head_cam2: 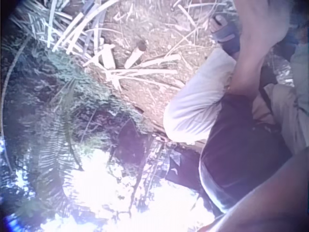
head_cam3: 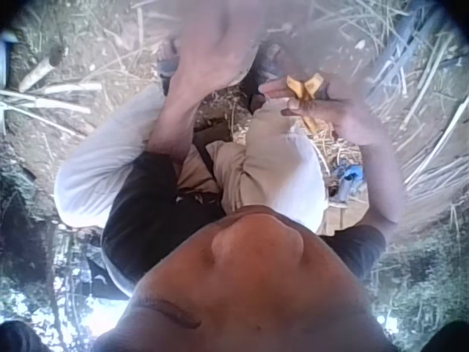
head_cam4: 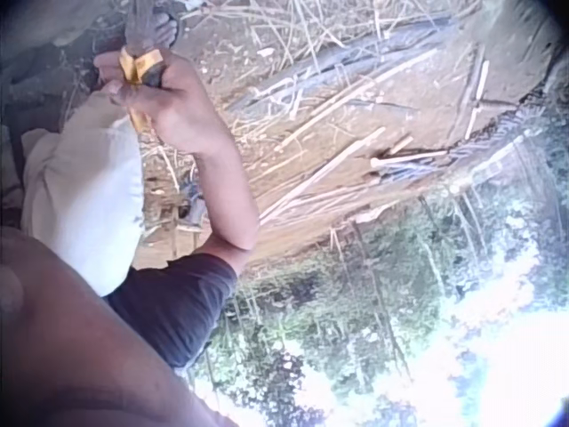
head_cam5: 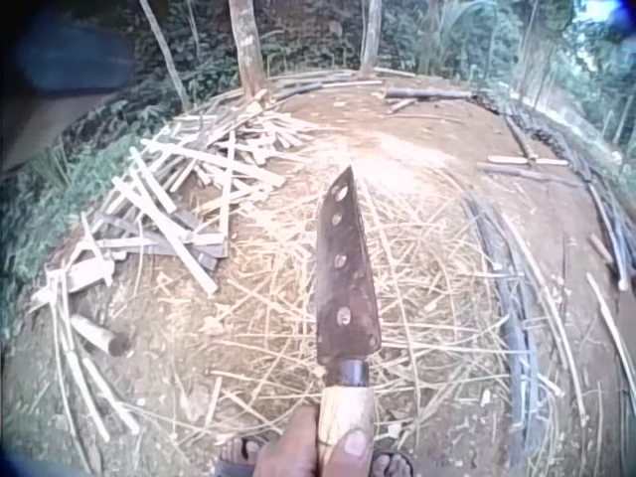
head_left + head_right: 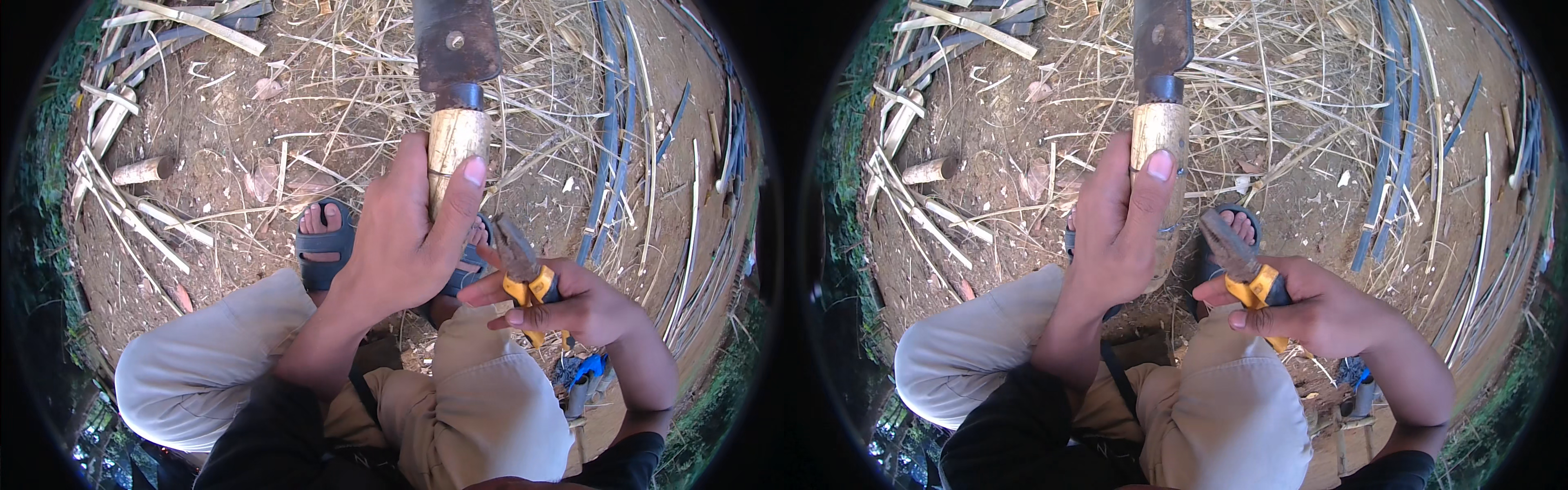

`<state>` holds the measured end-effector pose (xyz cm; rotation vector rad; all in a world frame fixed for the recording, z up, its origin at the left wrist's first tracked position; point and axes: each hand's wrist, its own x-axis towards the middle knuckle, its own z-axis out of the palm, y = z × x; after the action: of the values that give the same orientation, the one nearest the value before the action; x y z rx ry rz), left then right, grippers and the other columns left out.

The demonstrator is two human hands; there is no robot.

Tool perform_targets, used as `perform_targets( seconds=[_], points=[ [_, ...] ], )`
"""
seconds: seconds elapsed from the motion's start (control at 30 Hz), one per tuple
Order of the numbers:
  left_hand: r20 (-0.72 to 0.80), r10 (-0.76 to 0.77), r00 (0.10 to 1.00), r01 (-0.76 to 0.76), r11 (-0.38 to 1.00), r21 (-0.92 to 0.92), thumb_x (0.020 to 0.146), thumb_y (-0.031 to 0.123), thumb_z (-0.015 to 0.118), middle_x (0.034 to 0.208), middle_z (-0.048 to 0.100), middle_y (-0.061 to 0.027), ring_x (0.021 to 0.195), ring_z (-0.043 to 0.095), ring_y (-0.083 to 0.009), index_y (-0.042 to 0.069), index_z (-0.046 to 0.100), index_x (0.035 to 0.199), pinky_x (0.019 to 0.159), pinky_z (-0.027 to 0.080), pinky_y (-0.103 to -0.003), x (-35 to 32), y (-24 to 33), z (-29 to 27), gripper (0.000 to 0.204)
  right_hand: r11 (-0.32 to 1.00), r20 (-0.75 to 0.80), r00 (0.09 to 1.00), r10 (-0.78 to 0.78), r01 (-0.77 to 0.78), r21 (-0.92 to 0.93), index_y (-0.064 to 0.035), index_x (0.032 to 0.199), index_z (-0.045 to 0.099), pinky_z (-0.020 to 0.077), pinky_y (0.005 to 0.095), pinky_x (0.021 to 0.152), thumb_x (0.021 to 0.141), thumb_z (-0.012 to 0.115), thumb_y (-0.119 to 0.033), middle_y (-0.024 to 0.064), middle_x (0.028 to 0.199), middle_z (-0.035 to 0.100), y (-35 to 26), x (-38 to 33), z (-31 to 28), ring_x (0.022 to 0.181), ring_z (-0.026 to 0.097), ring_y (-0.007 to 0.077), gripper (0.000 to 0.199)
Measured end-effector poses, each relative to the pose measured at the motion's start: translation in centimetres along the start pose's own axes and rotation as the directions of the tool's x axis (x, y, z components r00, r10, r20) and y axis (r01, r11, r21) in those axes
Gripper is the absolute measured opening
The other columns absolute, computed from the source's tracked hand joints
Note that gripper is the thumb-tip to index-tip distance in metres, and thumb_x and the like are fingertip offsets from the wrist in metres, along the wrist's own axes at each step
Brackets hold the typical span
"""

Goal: The person uses a blade to shave layers from a piece of wood, then uses pliers to wrap wire around the handle of the tool.

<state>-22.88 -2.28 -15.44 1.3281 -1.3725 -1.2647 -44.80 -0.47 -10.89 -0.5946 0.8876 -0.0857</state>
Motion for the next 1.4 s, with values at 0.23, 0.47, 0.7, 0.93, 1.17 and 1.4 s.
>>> perform_targets(
  seconds=[0.23, 0.47, 0.7, 0.93, 1.17, 1.4],
  points=[
    [0.041, 0.019, 0.999, -0.02, 0.999, 0.031, 0.102, 0.034, 0.053, 0.068, 0.064, -0.0142, 0.059, 0.069, -0.0252, -0.004, 0.049, 0.105, 0.052, 0.051, -0.036, 0.0, 0.0, 0.3, 0.039, 0.979, 0.037, 0.98, 0.197, -0.194, -0.06, 0.0022, 0.135, 0.054, 0.0439, 0.0273, 0.096, 0.091, 0.066, -0.008, 0.007, 0.118, 0.065, -1.2, -0.5, -0.3, 0.108, 0.058, 0.0124, 0.046],
    [0.039, -0.008, 0.999, 0.007, 1.0, 0.028, 0.102, 0.034, 0.054, 0.067, 0.063, -0.0136, 0.059, 0.069, -0.0249, -0.004, 0.049, 0.105, 0.051, 0.051, -0.036, 0.2, -0.2, -0.2, 0.039, 0.969, -0.109, 0.987, 0.115, -0.136, -0.208, 0.0033, 0.133, 0.054, 0.0472, 0.0245, 0.086, 0.09, 0.065, -0.006, 0.0046, 0.107, 0.067, -0.3, -0.1, -0.3, 0.098, 0.061, 0.0092, 0.045],
    [-0.053, -0.07, 0.996, 0.07, 0.997, 0.005, 0.102, 0.037, 0.053, 0.068, 0.061, -0.0168, 0.059, 0.063, -0.0271, -0.004, 0.052, 0.099, 0.056, 0.047, -0.04, 0.5, -1.0, -0.8, 0.041, 0.989, -0.401, 0.913, -0.082, 0.024, -0.149, 0.0025, 0.127, 0.056, 0.0475, 0.0268, 0.077, 0.091, 0.065, -0.003, 0.0007, 0.091, 0.063, 3.9, 0.6, 0.5, 0.081, 0.059, 0.01, 0.037],
    [-0.042, -0.052, 0.998, 0.054, 0.997, 0.048, 0.102, 0.039, 0.052, 0.07, 0.06, -0.0181, 0.06, 0.062, -0.028, -0.004, 0.052, 0.099, 0.057, 0.047, -0.041, 0.6, -1.2, -0.6, 0.044, 0.962, -0.416, 0.908, -0.041, -0.077, -0.262, 0.007, 0.12, 0.057, 0.0548, 0.0278, 0.071, 0.096, 0.063, -0.006, 0.0062, 0.091, 0.067, 5.9, 0.3, 0.3, 0.08, 0.067, 0.0159, 0.028],
    [-0.02, -0.053, 0.998, 0.054, 0.995, 0.081, 0.102, 0.04, 0.052, 0.071, 0.059, -0.0198, 0.061, 0.062, -0.0318, -0.004, 0.052, 0.099, 0.058, 0.047, -0.044, 0.5, -0.8, -0.5, 0.045, 0.993, -0.439, 0.895, 0.076, -0.107, -0.047, 0.0089, 0.111, 0.057, 0.064, 0.0311, 0.062, 0.098, 0.06, -0.007, 0.0131, 0.09, 0.068, 3.9, -0.3, 0.9, 0.089, 0.073, 0.0228, 0.021],
    [0.003, -0.048, 0.999, 0.047, 0.993, 0.109, 0.102, 0.039, 0.052, 0.071, 0.06, -0.0206, 0.061, 0.063, -0.0328, -0.005, 0.053, 0.099, 0.058, 0.047, -0.044, 0.4, -0.5, -0.4, 0.044, 0.989, -0.297, 0.954, -0.044, 0.0, -0.146, 0.0075, 0.113, 0.054, 0.0653, 0.0327, 0.066, 0.101, 0.051, -0.004, 0.0143, 0.09, 0.068, 1.4, -0.6, 0.4, 0.092, 0.072, 0.0255, 0.017]
  ],
)
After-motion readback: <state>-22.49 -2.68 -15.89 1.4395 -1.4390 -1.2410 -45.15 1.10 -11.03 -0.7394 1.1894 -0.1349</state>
